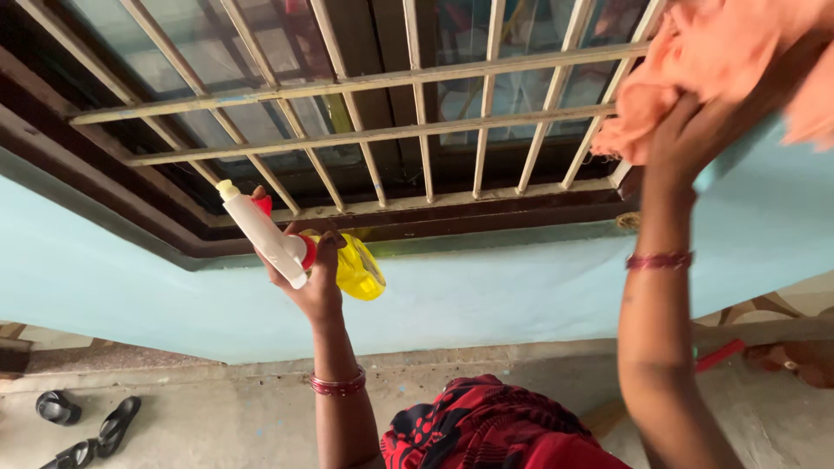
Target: The person sprays a cleaning solution onto a window with metal grilles and wipes the grilles and glass with a cloth. The person repeatedly sprays and wipes different sections of the window throughout the clip.
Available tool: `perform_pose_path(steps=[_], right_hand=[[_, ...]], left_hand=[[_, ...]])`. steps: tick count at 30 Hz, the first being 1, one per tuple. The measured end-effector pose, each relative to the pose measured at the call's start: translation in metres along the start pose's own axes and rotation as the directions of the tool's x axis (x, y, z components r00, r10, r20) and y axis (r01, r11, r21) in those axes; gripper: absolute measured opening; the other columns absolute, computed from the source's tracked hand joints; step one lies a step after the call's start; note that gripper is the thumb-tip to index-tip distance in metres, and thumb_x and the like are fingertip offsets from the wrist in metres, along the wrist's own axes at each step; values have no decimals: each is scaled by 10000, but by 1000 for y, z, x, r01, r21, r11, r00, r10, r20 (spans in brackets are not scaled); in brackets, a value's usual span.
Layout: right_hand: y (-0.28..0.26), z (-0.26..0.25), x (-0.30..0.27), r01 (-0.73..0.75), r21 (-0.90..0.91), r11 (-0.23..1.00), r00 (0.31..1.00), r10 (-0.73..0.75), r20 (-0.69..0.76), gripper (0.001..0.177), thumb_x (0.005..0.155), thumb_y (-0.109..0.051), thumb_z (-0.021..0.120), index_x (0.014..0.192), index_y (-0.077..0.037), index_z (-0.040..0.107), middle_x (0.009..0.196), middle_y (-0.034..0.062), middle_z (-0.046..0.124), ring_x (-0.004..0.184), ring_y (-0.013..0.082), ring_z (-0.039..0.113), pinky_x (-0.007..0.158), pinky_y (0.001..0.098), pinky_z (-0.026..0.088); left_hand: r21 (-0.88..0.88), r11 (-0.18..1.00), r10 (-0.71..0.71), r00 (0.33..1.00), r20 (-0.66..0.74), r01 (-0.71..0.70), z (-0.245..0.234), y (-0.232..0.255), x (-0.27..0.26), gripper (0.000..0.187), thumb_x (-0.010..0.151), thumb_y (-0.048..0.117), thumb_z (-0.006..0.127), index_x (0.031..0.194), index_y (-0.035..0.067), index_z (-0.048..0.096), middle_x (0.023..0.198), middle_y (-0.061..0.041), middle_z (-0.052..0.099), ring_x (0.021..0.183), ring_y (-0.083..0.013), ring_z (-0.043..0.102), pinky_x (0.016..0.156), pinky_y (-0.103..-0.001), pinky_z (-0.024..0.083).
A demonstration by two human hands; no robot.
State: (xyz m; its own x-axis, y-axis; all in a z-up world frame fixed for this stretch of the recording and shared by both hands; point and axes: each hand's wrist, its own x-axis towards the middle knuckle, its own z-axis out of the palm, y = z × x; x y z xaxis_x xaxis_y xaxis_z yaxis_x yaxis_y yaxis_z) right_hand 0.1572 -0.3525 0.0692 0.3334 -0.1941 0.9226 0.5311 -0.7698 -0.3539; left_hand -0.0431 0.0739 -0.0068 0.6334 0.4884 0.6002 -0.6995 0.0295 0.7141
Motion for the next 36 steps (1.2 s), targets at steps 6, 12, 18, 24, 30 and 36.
perform_pose_path(steps=[6,12,18,24,30,36], right_hand=[[-26,-14,-145,-145,65,987,983,136,124,435,1044,-17,472,1478,0,484,1517,228,472,1468,391,420,1241,518,306],[-59,-17,-235,-262,65,963,936,237,260,469,1039,-17,436,1506,13,453,1562,250,429,1517,415,373,1267,534,266],[-71,6,-213,-43,32,999,979,36,198,424,1026,-51,509,1441,35,492,1523,324,387,1484,474,340,1213,557,286],[-77,4,-128,-35,204,978,995,15,100,311,1076,-46,547,1378,13,589,1450,219,559,1423,398,504,1222,499,397],[-65,2,-156,-90,120,989,956,52,288,207,1042,-50,554,1241,2,573,1303,220,572,1232,410,586,1043,509,481],[-115,-64,-154,-127,-46,991,893,134,429,259,962,-66,619,1215,-30,664,1206,200,654,1126,389,632,923,474,517]], left_hand=[[28,999,-21,999,-39,22,-4,-7,3,811,873,-64,666,1562,-19,242,1077,-160,660,860,-199,712,783,-327,616],[143,989,47,998,-41,-41,-12,-17,0,869,850,-43,690,1605,-21,261,1091,-128,622,905,-165,664,842,-302,581],[138,990,46,997,-60,-37,-12,-15,0,834,834,-17,690,1583,-31,321,1189,-102,600,904,-141,636,843,-283,566],[114,993,-11,997,-74,20,-13,-18,-2,875,832,-23,693,1595,-13,265,1074,-98,626,902,-142,670,827,-280,579],[126,992,26,997,-68,-18,-13,-21,2,903,821,-41,695,1614,-8,265,1084,-98,604,927,-150,645,839,-296,584],[82,996,42,999,-33,-39,-1,4,6,914,757,-29,660,1585,-3,273,1482,-27,503,906,-137,627,818,-316,610]])
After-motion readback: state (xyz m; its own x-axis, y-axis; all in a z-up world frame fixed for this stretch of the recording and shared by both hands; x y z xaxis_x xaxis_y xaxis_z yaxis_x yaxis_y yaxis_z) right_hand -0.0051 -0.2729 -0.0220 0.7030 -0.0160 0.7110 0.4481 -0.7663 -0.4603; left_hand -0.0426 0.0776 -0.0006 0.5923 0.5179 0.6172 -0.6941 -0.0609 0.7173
